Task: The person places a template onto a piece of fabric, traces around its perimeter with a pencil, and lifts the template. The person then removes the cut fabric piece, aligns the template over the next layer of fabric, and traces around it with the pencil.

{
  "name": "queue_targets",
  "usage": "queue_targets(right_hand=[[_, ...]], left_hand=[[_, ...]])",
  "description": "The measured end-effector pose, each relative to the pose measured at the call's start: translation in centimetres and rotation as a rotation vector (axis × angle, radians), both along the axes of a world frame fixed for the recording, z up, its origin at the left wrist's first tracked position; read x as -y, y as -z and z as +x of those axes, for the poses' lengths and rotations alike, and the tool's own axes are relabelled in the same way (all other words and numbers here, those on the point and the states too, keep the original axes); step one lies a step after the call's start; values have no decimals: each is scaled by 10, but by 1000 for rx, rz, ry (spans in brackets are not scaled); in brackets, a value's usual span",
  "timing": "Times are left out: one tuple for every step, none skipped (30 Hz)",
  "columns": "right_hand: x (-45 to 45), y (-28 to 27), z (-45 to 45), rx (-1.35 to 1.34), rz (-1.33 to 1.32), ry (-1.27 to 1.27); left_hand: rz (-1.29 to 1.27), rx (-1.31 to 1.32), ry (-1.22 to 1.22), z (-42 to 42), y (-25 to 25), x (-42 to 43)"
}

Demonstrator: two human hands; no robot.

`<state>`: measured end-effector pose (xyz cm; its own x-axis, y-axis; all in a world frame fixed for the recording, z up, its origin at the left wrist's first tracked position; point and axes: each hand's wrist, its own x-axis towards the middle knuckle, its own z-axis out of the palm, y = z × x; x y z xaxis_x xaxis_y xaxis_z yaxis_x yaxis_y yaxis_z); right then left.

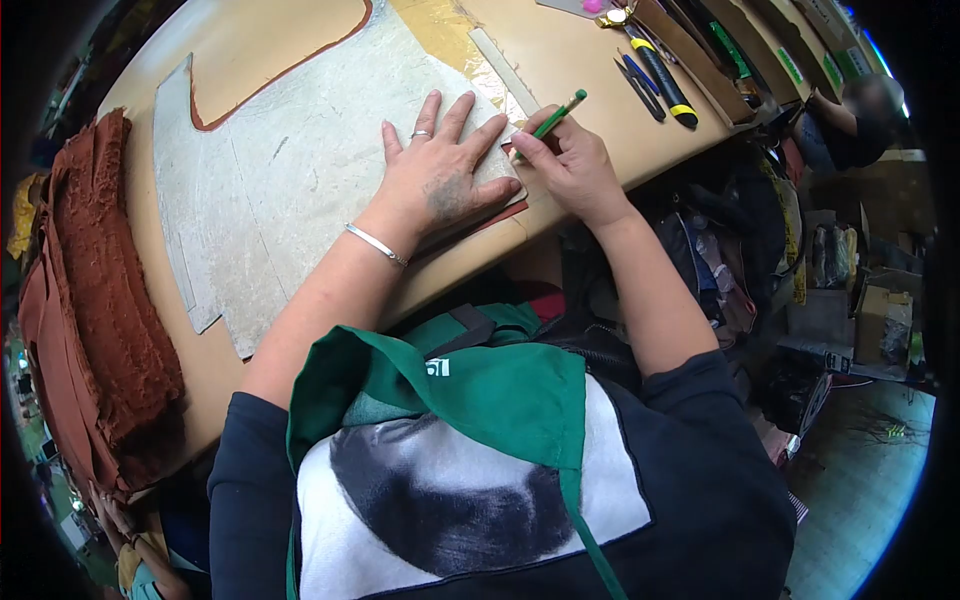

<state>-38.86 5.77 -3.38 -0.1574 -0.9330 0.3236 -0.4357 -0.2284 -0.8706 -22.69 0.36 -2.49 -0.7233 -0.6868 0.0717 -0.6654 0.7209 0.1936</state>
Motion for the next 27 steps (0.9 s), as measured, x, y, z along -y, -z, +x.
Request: queue_targets(right_hand=[[-2, -3, -2, 77, 52, -12], [-3, -5, -4, 155, 105, -23], [0, -4, -6, 170, 44, -12], [4, -2, -8, 186, -15, -2], [7, 0, -8, 203, -75, 8], [7, -2, -4, 244, -42, 10], [8, 0, -3, 250, -29, 6], [10, 4, -2, 256, -16, 1], [11, 6, 0, 260, -2, -4], [11, 6, 2, 226, -3, 6], [12, 6, 4, 191, -3, 15], [12, 6, 5, 156, -4, 23], [12, 7, 3, 161, 2, 7], [12, 8, 0, 167, 7, -7], [12, 8, -5, 173, 12, -20], [12, 9, -13, 144, 2, 23], [12, 9, -24, 114, -7, 65], [13, 6, -29, 82, -17, 105], [13, 5, -28, 47, -26, 99], [12, 4, -26, 12, -36, 96], [10, 3, -22, -23, -45, 95], [11, 3, -14, 60, -2, 59], [12, 3, -7, -13, -54, 37], [13, 2, 1, -85, -104, 12], [13, 3, 5, -155, -153, -16], [14, 4, 4, -82, -119, -10], [14, 3, -1, -98, -81, 1]], left_hand=[[6, 12, 0, -1, 0, 1], [4, 13, 0, -1, -1, 1], [3, 14, -2, -1, -1, 1], [4, 15, -6, -1, -1, 1], [4, 4, -4, -1, 0, 0], [2, -7, -1, -1, 0, 0], [-1, -18, 1, 0, 0, 1], [-2, -15, 1, 0, 0, 1], [-2, -14, 0, 0, 0, 1], [-2, -13, -1, -1, 0, 0], [-3, -9, -1, -1, -1, 0], [-3, -6, -2, -1, -1, 1], [-4, -1, -2, -1, -1, 0], [-7, -6, -1, 0, -1, 0], [-11, -11, 2, 0, -1, 0], [-14, -16, 5, 0, -1, 0], [-14, -13, 5, 0, 0, 0], [-15, -11, 2, 0, 1, 0], [-16, -9, 0, 0, 1, 0], [-13, -9, -3, 0, 1, 0], [-11, -8, -4, 0, 0, 0], [-9, -7, -3, -1, 0, 0], [-8, -4, 0, -2, -1, 1], [-5, 0, 0, -2, -1, 1], [-1, 5, -3, -1, -1, 0], [0, 0, -2, 0, 0, 0], [-1, -5, 0, 0, 1, 0]])
